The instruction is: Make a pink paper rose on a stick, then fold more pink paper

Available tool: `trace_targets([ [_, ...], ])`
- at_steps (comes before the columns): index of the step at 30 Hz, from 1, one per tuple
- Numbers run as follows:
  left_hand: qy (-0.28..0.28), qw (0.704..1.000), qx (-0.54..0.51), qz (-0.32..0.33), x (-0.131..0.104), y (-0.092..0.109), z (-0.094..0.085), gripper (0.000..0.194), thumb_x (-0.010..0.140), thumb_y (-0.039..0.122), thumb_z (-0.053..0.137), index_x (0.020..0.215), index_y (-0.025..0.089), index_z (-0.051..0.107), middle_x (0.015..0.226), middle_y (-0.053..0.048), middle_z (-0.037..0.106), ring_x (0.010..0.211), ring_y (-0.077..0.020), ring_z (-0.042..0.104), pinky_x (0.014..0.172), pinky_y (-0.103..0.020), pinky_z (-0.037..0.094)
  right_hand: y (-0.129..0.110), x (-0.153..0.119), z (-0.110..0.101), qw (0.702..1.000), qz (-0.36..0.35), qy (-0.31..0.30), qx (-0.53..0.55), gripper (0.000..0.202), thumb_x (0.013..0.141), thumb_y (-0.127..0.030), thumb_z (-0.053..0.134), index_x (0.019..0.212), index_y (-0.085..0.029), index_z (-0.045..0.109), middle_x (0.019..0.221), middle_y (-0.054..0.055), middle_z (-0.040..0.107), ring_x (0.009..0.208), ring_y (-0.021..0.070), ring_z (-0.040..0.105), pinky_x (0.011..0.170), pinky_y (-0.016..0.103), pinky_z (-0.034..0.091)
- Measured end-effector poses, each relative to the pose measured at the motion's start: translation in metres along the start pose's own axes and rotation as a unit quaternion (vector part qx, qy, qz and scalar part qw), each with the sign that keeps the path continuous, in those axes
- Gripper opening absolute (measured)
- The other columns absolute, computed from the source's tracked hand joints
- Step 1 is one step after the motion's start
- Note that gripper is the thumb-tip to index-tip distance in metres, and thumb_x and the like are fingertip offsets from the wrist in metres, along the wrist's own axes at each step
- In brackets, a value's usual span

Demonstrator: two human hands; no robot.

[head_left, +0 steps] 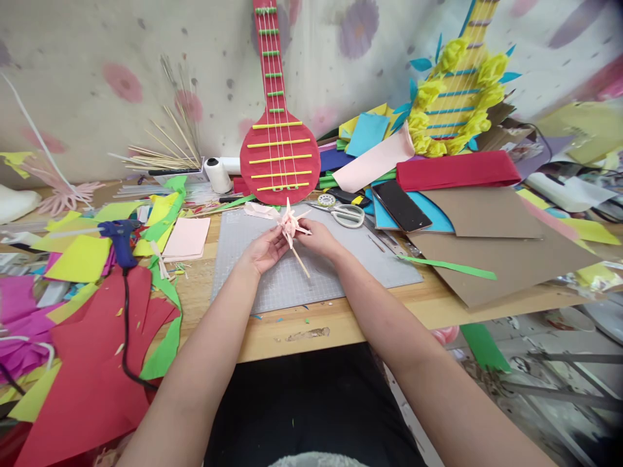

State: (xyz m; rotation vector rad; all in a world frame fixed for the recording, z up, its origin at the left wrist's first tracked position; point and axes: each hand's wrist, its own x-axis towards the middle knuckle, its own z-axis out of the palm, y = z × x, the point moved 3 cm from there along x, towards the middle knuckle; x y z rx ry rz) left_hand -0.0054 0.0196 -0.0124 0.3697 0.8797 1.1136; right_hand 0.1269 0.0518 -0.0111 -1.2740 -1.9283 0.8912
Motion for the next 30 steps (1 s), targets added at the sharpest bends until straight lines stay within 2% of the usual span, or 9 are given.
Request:
trace_targets([
  [4,0.032,0.999,0.004,0.005,-0.002,0.001,0.001,0.01,0.08,0.011,0.053,0.079,0.014,0.063,0.068,-0.002,0.064,0.06,-0.0079,0.06,0.064,-0.02,0.051,0.005,0.001,0.005,0.999,-0.011,-0.037,0.015,0.011,0.073,-0.023,0.052,0.08,-0.017,0.059,0.079,0.001,0.063,0.072,0.0129,0.054,0.068,0.026,0.041],
  [10,0.087,0.994,-0.033,0.059,-0.001,0.005,-0.002,0.008,0.081,0.013,0.054,0.079,0.015,0.062,0.069,-0.001,0.065,0.062,-0.0073,0.061,0.065,-0.019,0.05,0.0,-0.001,0.002,0.996,0.048,-0.007,0.078,0.012,0.075,-0.029,0.052,0.075,-0.017,0.051,0.067,-0.002,0.057,0.057,0.0084,0.048,0.055,0.022,0.038],
  [13,0.125,0.985,-0.066,0.102,0.001,0.009,-0.006,0.009,0.08,0.012,0.055,0.081,0.017,0.062,0.069,0.001,0.065,0.062,-0.0062,0.061,0.07,-0.02,0.05,-0.008,-0.005,0.007,0.987,0.068,-0.055,0.137,0.021,0.076,-0.038,0.054,0.075,-0.018,0.048,0.065,-0.003,0.056,0.051,0.0069,0.045,0.049,0.02,0.037],
  [16,0.149,0.977,-0.092,0.124,0.001,0.011,-0.008,0.013,0.082,0.011,0.052,0.087,0.018,0.061,0.064,0.003,0.064,0.058,-0.0051,0.06,0.071,-0.019,0.05,-0.014,-0.008,0.015,0.984,0.059,-0.09,0.141,0.024,0.074,-0.041,0.056,0.075,-0.018,0.047,0.06,-0.004,0.052,0.05,0.0071,0.045,0.048,0.02,0.035],
  [21,0.136,0.976,-0.133,0.11,0.002,0.012,-0.006,0.011,0.081,0.011,0.053,0.087,0.016,0.062,0.062,0.001,0.063,0.059,-0.007,0.061,0.069,-0.019,0.052,-0.013,-0.006,0.015,0.998,0.022,-0.017,0.061,0.019,0.075,-0.033,0.053,0.067,-0.018,0.044,0.056,-0.006,0.045,0.054,0.0078,0.04,0.053,0.021,0.03],
  [26,0.128,0.981,-0.123,0.08,0.002,0.012,-0.008,0.006,0.08,0.012,0.056,0.079,0.013,0.061,0.064,-0.001,0.064,0.061,-0.0078,0.061,0.071,-0.022,0.053,-0.006,-0.002,0.01,0.998,0.043,-0.004,0.044,0.018,0.074,-0.033,0.05,0.064,-0.019,0.044,0.056,-0.006,0.045,0.055,0.0088,0.039,0.054,0.022,0.028],
  [30,0.141,0.981,-0.086,0.101,0.002,0.013,-0.01,0.005,0.079,0.014,0.057,0.079,0.014,0.062,0.064,-0.001,0.063,0.06,-0.0072,0.06,0.07,-0.022,0.052,-0.006,-0.002,0.011,0.997,0.053,-0.012,0.052,0.018,0.073,-0.034,0.05,0.064,-0.018,0.046,0.056,-0.005,0.045,0.055,0.009,0.039,0.054,0.022,0.028],
])
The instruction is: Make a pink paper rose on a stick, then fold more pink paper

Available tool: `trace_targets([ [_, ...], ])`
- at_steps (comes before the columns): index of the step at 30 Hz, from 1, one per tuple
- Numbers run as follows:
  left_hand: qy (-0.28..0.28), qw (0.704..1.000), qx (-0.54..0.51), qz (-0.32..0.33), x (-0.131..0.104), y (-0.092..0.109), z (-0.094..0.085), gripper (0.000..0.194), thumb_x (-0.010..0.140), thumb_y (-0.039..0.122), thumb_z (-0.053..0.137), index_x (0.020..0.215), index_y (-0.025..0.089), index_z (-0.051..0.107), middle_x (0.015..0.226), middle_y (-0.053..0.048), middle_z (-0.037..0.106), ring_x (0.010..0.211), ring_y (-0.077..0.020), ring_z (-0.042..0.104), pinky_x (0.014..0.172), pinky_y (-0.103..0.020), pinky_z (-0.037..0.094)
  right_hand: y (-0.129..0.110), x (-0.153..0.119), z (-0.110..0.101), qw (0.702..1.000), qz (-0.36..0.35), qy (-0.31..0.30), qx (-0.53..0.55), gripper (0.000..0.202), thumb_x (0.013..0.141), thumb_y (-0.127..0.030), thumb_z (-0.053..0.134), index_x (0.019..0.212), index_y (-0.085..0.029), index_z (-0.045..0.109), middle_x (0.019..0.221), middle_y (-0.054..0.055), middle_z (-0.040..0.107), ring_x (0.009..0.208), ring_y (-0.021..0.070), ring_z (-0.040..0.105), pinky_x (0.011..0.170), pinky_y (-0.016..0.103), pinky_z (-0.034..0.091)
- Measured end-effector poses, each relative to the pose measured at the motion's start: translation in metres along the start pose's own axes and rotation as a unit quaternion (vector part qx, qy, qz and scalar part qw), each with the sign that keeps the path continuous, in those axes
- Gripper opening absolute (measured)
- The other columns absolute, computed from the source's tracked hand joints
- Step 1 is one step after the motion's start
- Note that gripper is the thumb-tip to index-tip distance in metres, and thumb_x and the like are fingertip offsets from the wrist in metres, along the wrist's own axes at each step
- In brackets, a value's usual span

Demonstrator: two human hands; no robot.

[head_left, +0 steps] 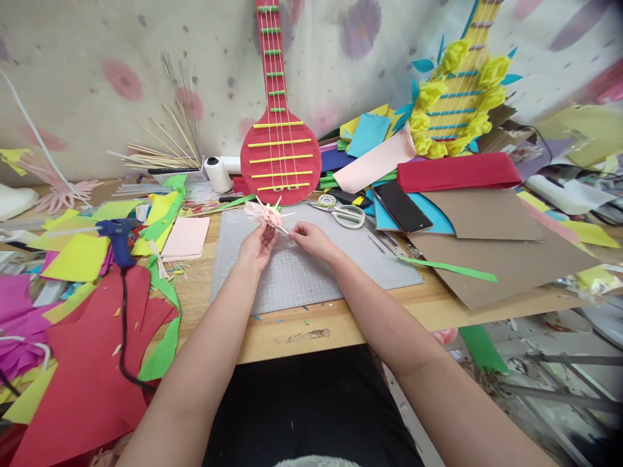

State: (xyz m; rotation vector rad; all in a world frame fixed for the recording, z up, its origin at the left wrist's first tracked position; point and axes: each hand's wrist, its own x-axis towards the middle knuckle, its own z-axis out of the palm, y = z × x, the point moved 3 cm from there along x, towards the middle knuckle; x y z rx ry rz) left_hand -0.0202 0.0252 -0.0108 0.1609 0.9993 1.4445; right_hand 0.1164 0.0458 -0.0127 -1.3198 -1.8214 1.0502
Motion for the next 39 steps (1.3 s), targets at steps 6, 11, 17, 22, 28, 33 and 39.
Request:
trace_targets([
  [6,0.021,0.997,0.026,0.07,-0.002,0.001,0.001,0.011,0.079,0.012,0.055,0.069,0.014,0.06,0.06,0.002,0.06,0.055,-0.0045,0.055,0.067,-0.019,0.05,-0.009,-0.005,0.003,0.999,0.007,-0.03,-0.011,0.018,0.077,-0.029,0.046,0.063,-0.017,0.049,0.056,-0.004,0.046,0.056,0.0092,0.04,0.055,0.022,0.028],
  [11,0.039,0.989,0.064,0.128,-0.005,0.003,0.0,0.008,0.074,0.013,0.061,0.066,0.013,0.06,0.062,0.001,0.06,0.056,-0.006,0.055,0.061,-0.02,0.049,-0.011,-0.007,0.003,0.999,0.002,-0.035,-0.041,0.022,0.081,-0.032,0.044,0.067,-0.017,0.052,0.057,-0.004,0.048,0.058,0.0093,0.042,0.058,0.022,0.029],
  [17,0.05,0.989,0.093,0.1,-0.005,0.005,-0.002,0.007,0.072,0.017,0.063,0.067,0.013,0.062,0.065,0.0,0.06,0.055,-0.0066,0.055,0.054,-0.02,0.049,-0.009,-0.006,0.006,0.995,-0.007,-0.046,-0.085,0.025,0.084,-0.031,0.04,0.069,-0.016,0.054,0.059,-0.003,0.049,0.059,0.0093,0.043,0.057,0.021,0.028],
  [22,0.046,0.991,0.108,0.069,-0.004,0.007,-0.003,0.007,0.071,0.016,0.062,0.066,0.012,0.061,0.064,0.0,0.059,0.054,-0.0065,0.054,0.05,-0.02,0.048,-0.009,-0.005,0.006,0.99,-0.012,-0.056,-0.132,0.028,0.086,-0.03,0.038,0.071,-0.016,0.056,0.06,-0.003,0.049,0.059,0.0093,0.043,0.057,0.021,0.028],
  [28,0.094,0.96,0.183,0.192,-0.004,0.004,-0.005,0.015,0.07,0.021,0.06,0.059,0.013,0.056,0.055,0.002,0.052,0.048,-0.0062,0.048,0.043,-0.017,0.039,-0.012,-0.007,0.009,0.983,-0.024,-0.078,-0.165,0.029,0.088,-0.029,0.035,0.074,-0.016,0.057,0.068,0.0,0.057,0.065,0.0107,0.048,0.061,0.021,0.032],
  [33,0.095,0.919,0.272,0.27,-0.001,0.004,-0.004,0.024,0.074,0.023,0.054,0.052,0.014,0.05,0.049,0.004,0.045,0.041,-0.0046,0.037,0.039,-0.017,0.029,-0.013,-0.01,0.012,0.98,-0.025,-0.066,-0.184,0.03,0.089,-0.031,0.034,0.077,-0.017,0.058,0.075,0.003,0.061,0.069,0.0126,0.052,0.063,0.022,0.033],
  [39,0.089,0.913,0.29,0.272,0.005,0.006,-0.008,0.019,0.072,0.03,0.059,0.062,0.014,0.057,0.055,0.002,0.051,0.043,-0.0054,0.038,0.045,-0.02,0.031,-0.01,-0.01,0.012,0.983,-0.017,0.002,-0.183,0.02,0.085,-0.033,0.043,0.087,-0.018,0.056,0.076,0.002,0.061,0.066,0.0129,0.05,0.06,0.023,0.031],
])
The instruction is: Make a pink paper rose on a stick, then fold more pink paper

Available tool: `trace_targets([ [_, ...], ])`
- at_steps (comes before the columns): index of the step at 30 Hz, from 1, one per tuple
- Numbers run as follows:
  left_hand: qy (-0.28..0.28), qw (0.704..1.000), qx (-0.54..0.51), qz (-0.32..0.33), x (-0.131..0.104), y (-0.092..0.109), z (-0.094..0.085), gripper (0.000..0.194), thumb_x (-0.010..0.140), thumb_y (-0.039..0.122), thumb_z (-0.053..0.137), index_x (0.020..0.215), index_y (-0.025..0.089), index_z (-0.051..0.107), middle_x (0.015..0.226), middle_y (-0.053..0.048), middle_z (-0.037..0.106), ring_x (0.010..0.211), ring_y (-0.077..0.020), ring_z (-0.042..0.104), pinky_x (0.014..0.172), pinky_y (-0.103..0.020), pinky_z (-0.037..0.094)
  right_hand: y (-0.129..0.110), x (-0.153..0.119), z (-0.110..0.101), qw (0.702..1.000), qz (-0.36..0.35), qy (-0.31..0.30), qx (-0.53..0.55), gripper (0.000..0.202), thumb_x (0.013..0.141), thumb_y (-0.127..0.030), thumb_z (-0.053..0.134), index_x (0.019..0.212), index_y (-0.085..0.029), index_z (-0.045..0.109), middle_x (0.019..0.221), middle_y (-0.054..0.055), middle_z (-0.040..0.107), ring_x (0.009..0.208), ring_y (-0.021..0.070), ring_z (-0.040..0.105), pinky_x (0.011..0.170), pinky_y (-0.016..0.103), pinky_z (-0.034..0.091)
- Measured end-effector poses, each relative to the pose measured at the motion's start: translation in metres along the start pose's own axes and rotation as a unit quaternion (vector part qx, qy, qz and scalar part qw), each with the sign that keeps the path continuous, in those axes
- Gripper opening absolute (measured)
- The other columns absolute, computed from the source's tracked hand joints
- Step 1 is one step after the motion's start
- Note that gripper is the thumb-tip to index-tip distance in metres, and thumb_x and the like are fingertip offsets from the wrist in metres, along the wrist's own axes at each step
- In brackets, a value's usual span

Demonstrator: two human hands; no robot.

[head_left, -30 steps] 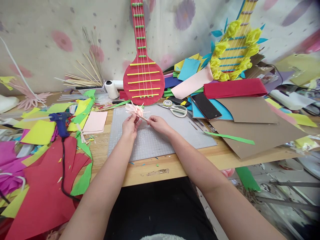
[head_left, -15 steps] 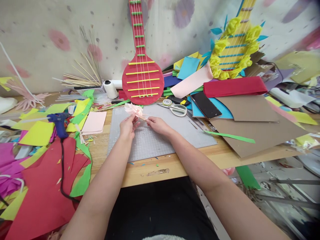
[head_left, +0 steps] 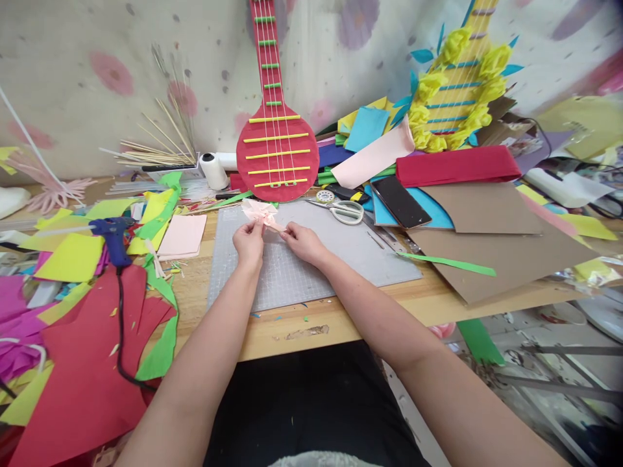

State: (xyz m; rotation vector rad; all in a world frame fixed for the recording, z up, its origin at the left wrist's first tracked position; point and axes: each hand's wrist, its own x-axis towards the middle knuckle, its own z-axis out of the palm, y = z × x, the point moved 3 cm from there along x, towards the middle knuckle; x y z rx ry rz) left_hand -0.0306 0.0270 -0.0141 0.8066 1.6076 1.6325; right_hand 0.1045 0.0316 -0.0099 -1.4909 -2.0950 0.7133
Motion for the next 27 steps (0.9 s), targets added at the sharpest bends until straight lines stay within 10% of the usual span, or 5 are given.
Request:
trace_targets([
  [12,-0.014,0.912,0.288,0.29,-0.008,0.01,-0.002,0.02,0.062,0.019,0.066,0.082,0.02,0.062,0.085,-0.004,0.053,0.087,-0.019,0.049,0.087,-0.035,0.038,0.006,0.002,-0.004,0.998,0.04,0.021,0.034,0.018,0.084,-0.032,0.045,0.08,-0.018,0.055,0.071,0.0,0.058,0.064,0.0115,0.048,0.058,0.022,0.029],
  [27,-0.018,0.993,0.051,0.11,0.003,-0.001,-0.002,0.016,0.056,0.023,0.069,0.07,0.018,0.062,0.072,0.0,0.055,0.07,-0.0121,0.049,0.069,-0.024,0.04,0.0,-0.001,-0.006,0.999,0.017,0.028,0.025,0.018,0.084,-0.031,0.047,0.08,-0.017,0.057,0.072,0.0,0.06,0.064,0.0105,0.049,0.06,0.021,0.031],
])
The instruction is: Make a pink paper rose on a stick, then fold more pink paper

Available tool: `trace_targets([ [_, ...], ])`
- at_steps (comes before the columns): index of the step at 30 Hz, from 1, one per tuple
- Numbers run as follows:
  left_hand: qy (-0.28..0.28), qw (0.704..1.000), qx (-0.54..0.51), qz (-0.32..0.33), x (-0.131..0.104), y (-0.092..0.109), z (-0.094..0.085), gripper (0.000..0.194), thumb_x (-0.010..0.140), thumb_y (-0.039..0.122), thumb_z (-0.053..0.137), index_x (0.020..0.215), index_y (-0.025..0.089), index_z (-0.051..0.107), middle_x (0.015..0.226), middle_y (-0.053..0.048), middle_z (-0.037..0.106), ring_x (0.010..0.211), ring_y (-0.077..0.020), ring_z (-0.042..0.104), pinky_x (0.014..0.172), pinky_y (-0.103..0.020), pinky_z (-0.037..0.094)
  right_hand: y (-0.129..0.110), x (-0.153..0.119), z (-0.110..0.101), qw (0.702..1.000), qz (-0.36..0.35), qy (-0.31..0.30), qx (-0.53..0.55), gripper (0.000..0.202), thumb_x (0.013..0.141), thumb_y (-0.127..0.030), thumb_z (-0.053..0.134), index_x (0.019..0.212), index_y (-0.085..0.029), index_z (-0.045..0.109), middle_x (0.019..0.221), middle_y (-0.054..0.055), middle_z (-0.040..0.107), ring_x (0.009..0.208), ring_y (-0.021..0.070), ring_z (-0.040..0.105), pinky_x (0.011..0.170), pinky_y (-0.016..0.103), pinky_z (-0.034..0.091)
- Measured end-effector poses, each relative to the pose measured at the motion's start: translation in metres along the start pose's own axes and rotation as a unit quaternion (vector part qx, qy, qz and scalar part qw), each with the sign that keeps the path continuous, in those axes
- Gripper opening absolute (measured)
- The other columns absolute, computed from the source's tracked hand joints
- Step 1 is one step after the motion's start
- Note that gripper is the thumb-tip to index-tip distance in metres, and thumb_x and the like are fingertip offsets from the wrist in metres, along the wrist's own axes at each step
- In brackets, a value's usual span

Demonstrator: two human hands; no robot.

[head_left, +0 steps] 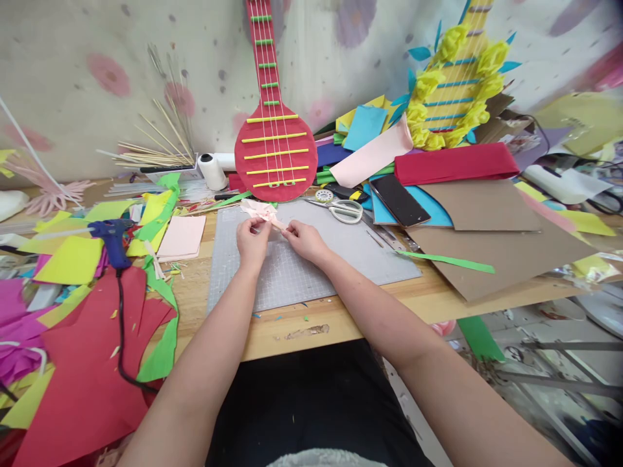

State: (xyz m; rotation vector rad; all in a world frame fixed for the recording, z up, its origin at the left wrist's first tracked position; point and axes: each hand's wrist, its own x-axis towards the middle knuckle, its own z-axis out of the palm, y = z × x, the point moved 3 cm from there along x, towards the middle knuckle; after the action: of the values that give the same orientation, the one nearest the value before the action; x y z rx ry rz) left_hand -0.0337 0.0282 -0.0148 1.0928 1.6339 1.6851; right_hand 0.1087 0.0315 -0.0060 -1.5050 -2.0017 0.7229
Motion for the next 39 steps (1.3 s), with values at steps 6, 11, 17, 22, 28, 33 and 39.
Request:
trace_targets([
  [6,-0.011,0.994,-0.08,-0.079,-0.003,0.003,0.004,0.011,0.057,0.013,0.064,0.065,0.016,0.057,0.063,0.003,0.055,0.06,-0.0078,0.049,0.06,-0.02,0.038,-0.002,-0.002,0.002,0.999,-0.032,-0.001,-0.037,0.02,0.085,-0.034,0.046,0.084,-0.018,0.057,0.075,0.001,0.062,0.065,0.0117,0.051,0.06,0.022,0.032],
  [11,-0.016,0.985,-0.109,-0.132,-0.004,0.01,0.002,0.01,0.056,0.011,0.065,0.059,0.015,0.056,0.057,0.004,0.053,0.054,-0.0061,0.046,0.056,-0.019,0.035,-0.009,-0.005,0.002,0.993,-0.036,0.015,-0.113,0.022,0.087,-0.034,0.042,0.092,-0.019,0.057,0.081,0.005,0.065,0.07,0.0158,0.056,0.061,0.025,0.033],
  [17,-0.042,0.97,-0.129,-0.204,-0.004,0.011,0.001,0.014,0.053,0.017,0.068,0.062,0.015,0.059,0.057,0.003,0.054,0.051,-0.0057,0.048,0.048,-0.018,0.03,-0.015,-0.009,-0.001,0.986,-0.033,0.025,-0.159,0.024,0.089,-0.036,0.04,0.097,-0.02,0.055,0.086,0.007,0.066,0.073,0.0187,0.058,0.063,0.026,0.034],
  [22,-0.047,0.95,-0.178,-0.253,-0.008,0.014,0.002,0.016,0.052,0.014,0.068,0.064,0.015,0.057,0.061,0.002,0.058,0.057,-0.0075,0.055,0.053,-0.019,0.038,-0.016,-0.01,-0.001,0.985,-0.036,0.023,-0.164,0.024,0.089,-0.035,0.039,0.097,-0.019,0.055,0.086,0.007,0.066,0.074,0.0193,0.059,0.063,0.027,0.034],
  [28,-0.049,0.956,-0.17,-0.236,-0.004,0.008,0.004,0.017,0.052,0.018,0.072,0.061,0.014,0.059,0.057,0.002,0.057,0.053,-0.0065,0.052,0.059,-0.021,0.044,-0.014,-0.009,0.003,0.986,-0.042,0.012,-0.159,0.024,0.089,-0.036,0.04,0.096,-0.02,0.056,0.085,0.006,0.067,0.073,0.0175,0.058,0.062,0.026,0.033],
  [33,-0.045,0.955,-0.186,-0.227,-0.003,0.005,0.005,0.011,0.055,0.015,0.069,0.061,0.013,0.06,0.058,0.001,0.057,0.054,-0.0069,0.052,0.06,-0.022,0.048,-0.012,-0.009,0.004,0.988,-0.044,0.019,-0.144,0.024,0.088,-0.036,0.04,0.096,-0.02,0.056,0.084,0.006,0.066,0.071,0.0166,0.057,0.062,0.025,0.033],
  [39,-0.057,0.94,-0.229,-0.247,-0.003,0.009,0.004,0.005,0.062,0.015,0.062,0.065,0.012,0.06,0.063,-0.002,0.058,0.058,-0.0095,0.056,0.061,-0.027,0.052,-0.007,-0.006,0.002,0.993,-0.04,0.029,-0.105,0.022,0.087,-0.037,0.043,0.091,-0.02,0.057,0.08,0.003,0.065,0.07,0.0151,0.056,0.061,0.024,0.032],
])
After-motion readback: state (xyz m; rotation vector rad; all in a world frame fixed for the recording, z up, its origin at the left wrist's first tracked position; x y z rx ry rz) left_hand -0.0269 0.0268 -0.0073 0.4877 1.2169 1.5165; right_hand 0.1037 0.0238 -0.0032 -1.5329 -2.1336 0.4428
